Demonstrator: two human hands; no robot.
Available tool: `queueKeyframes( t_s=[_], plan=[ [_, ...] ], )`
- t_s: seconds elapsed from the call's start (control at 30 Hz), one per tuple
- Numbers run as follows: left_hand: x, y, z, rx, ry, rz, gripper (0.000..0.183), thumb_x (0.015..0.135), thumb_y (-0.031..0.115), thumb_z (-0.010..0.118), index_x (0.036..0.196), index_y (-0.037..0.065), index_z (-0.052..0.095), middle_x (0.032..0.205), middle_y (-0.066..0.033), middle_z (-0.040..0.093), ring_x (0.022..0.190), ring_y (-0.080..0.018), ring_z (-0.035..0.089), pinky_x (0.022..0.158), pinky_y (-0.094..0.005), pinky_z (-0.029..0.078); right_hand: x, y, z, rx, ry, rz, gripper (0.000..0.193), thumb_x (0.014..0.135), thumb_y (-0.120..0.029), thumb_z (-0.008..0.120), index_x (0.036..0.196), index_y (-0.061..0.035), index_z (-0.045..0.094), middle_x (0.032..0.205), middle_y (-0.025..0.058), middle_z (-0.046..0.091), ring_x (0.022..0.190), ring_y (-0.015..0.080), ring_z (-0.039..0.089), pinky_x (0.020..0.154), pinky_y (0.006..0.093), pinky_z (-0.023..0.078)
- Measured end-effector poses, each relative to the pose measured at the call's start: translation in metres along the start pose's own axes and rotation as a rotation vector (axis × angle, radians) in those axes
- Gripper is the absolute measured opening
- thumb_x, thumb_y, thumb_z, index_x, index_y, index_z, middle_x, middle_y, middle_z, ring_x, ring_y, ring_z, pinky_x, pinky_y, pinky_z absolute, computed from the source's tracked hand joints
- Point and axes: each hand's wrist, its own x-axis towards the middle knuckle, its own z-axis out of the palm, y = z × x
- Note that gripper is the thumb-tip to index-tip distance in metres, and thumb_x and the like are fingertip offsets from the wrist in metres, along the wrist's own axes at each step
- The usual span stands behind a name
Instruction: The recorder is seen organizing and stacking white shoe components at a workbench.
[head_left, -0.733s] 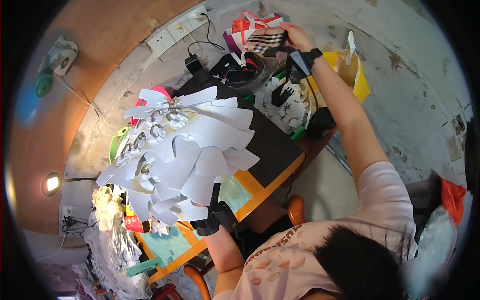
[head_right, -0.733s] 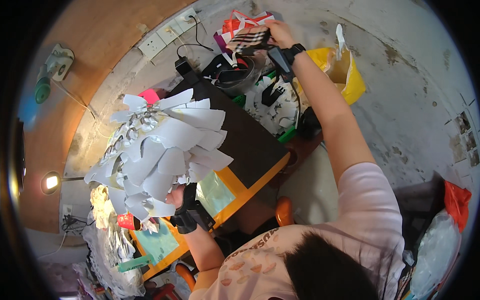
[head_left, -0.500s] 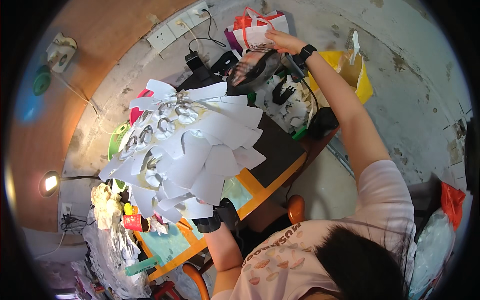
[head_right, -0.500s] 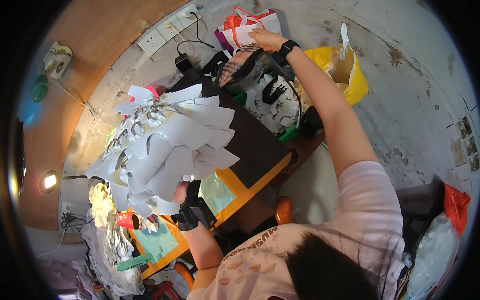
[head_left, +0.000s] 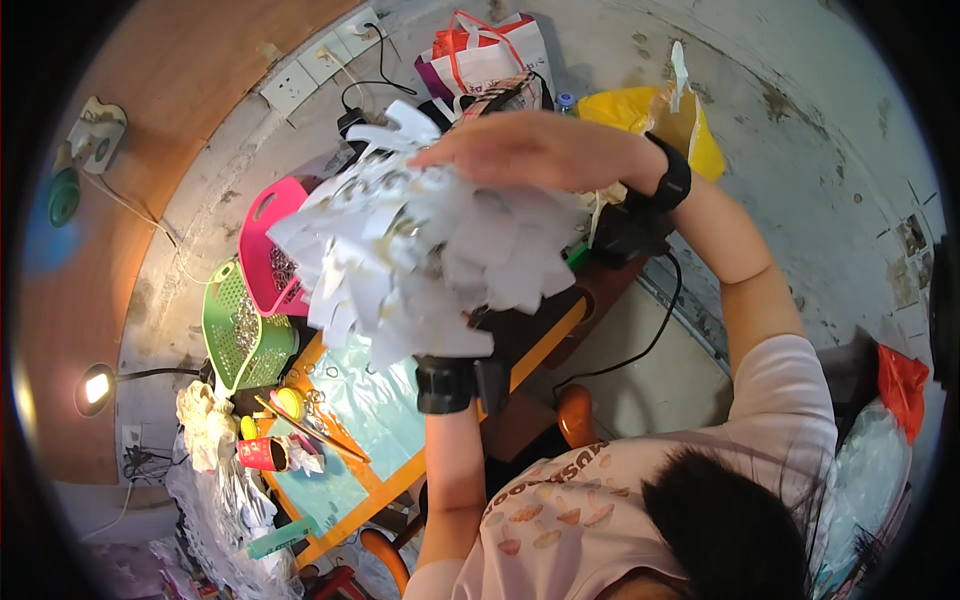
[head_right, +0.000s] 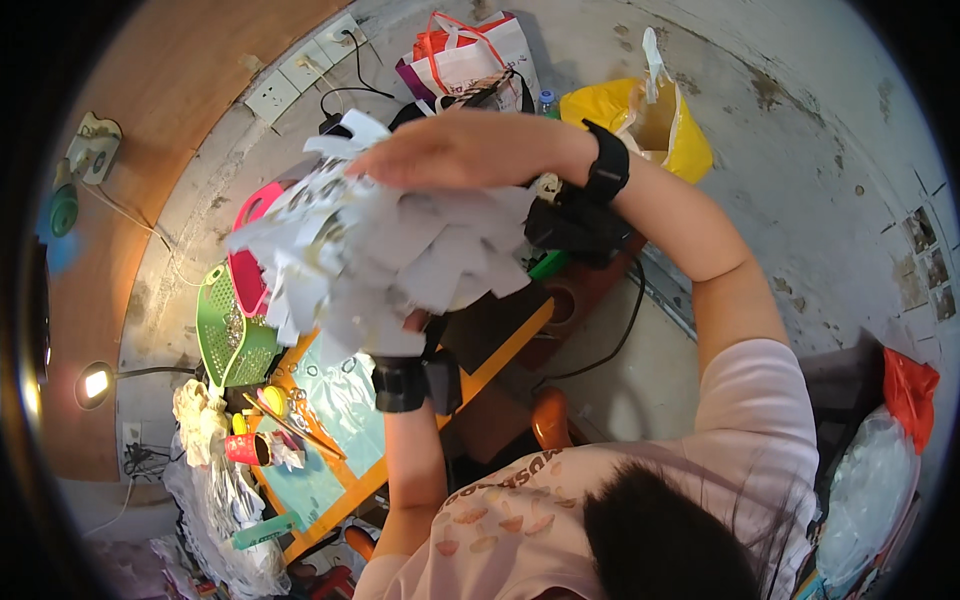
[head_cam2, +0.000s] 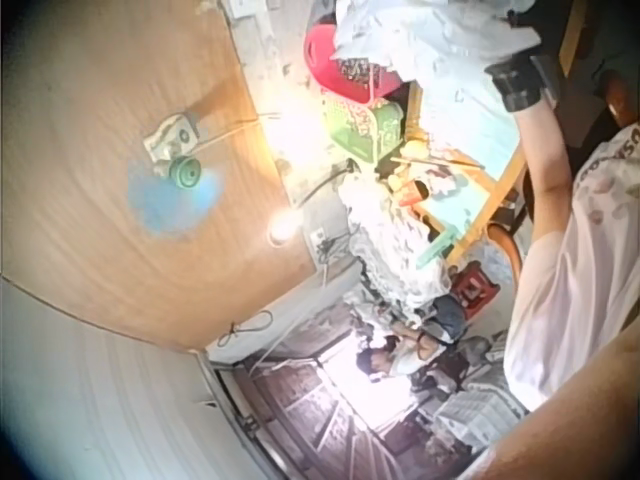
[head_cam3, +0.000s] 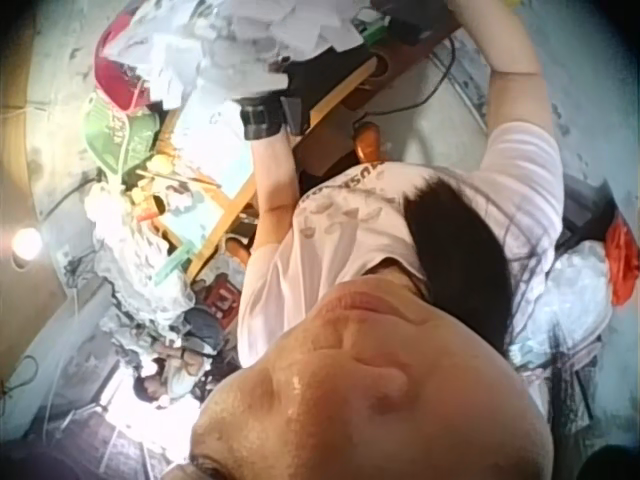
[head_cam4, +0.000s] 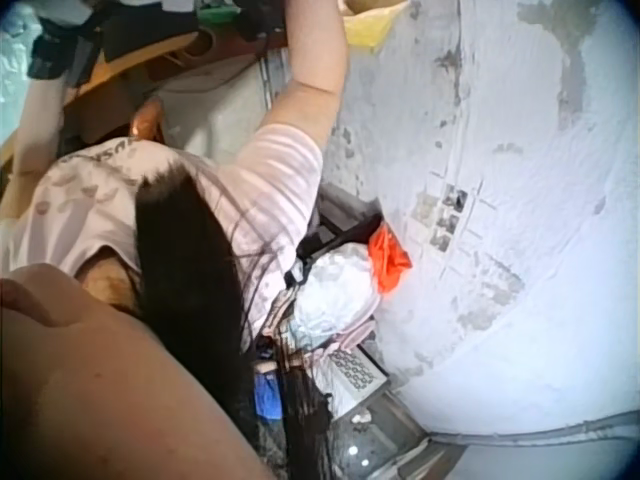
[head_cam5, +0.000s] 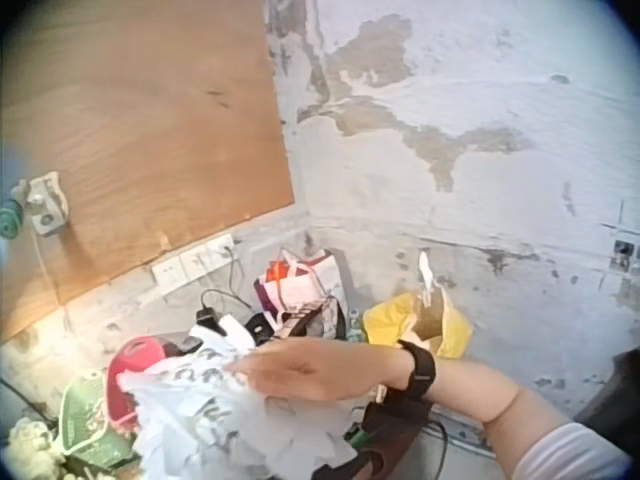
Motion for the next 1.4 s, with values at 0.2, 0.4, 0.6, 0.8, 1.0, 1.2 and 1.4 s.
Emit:
queueKeyframes(
  t_s=[0.2,0.4,0.6,0.8,1.0,1.2,1.4],
  plan=[
    [0.044,-0.074,0.044,-0.167,-0.011,-0.064,0.083,0.085,0.072,0.043,0.145,0.016,0.039,0.145,-0.0086,0.043,0.132,-0.0332,0.041,0.11,-0.0574,0.03,-0.027,0.029,-0.022,-0.125,0.077,0.122,0.039,0.099,-0.02,0.053,0.136,-0.0068,0.051,0.134,0.009,0.056,0.127,0.0224,0.048,0.106,0.033,0.037],
    [0.049,-0.101,0.067,-0.051,0.049,0.192,0.065,0.094,0.056,0.043,0.142,0.012,0.04,0.14,-0.009,0.048,0.127,-0.0298,0.047,0.107,-0.0502,0.037,-0.047,0.038,-0.02,-0.109,0.127,0.163,0.039,0.098,-0.018,0.055,0.135,-0.0083,0.052,0.131,0.0088,0.057,0.123,0.0207,0.051,0.103,0.0331,0.038],
    [0.039,-0.09,0.061,-0.251,-0.042,0.163,0.06,0.097,0.052,0.044,0.142,0.012,0.04,0.138,-0.0098,0.051,0.124,-0.0302,0.052,0.106,-0.0481,0.04,-0.047,0.044,0.004,0.008,0.167,0.154,0.04,0.097,-0.014,0.054,0.136,-0.0056,0.051,0.138,0.0076,0.053,0.129,0.0193,0.046,0.109,0.0326,0.032],
    [0.025,-0.053,0.069,-0.263,-0.092,0.19,0.072,0.093,0.064,0.042,0.142,0.012,0.043,0.138,-0.0112,0.052,0.122,-0.0306,0.053,0.105,-0.0485,0.041,-0.026,0.033,0.025,-0.025,0.121,0.232,0.042,0.1,-0.015,0.043,0.141,-0.0047,0.046,0.145,0.011,0.047,0.136,0.0213,0.039,0.113,0.0332,0.026],
    [0.014,-0.033,0.058,-0.371,-0.136,0.21,0.063,0.096,0.056,0.043,0.141,0.011,0.044,0.138,-0.0127,0.052,0.123,-0.0318,0.052,0.106,-0.0485,0.04,0.0,0.048,0.033,-0.156,-0.019,0.053,0.044,0.102,-0.015,0.039,0.144,-0.0028,0.041,0.148,0.013,0.042,0.14,0.0233,0.034,0.115,0.034,0.022],
    [0.013,-0.027,0.048,-0.364,-0.075,0.331,0.064,0.096,0.056,0.044,0.141,0.011,0.044,0.137,-0.0132,0.053,0.123,-0.0329,0.052,0.106,-0.0483,0.039,0.017,0.04,0.04,-0.166,-0.037,-0.014,0.045,0.1,-0.014,0.039,0.144,-0.0031,0.042,0.149,0.0157,0.041,0.14,0.0266,0.034,0.116,0.0353,0.02],
    [0.006,-0.019,0.044,-0.345,-0.005,0.344,0.067,0.094,0.059,0.047,0.141,0.012,0.045,0.135,-0.0122,0.055,0.12,-0.031,0.054,0.104,-0.0468,0.041,0.024,0.027,0.05,-0.158,-0.024,-0.028,0.045,0.1,-0.013,0.04,0.143,-0.0031,0.043,0.147,0.0144,0.043,0.139,0.0258,0.036,0.115,0.0348,0.022]
  ],
)
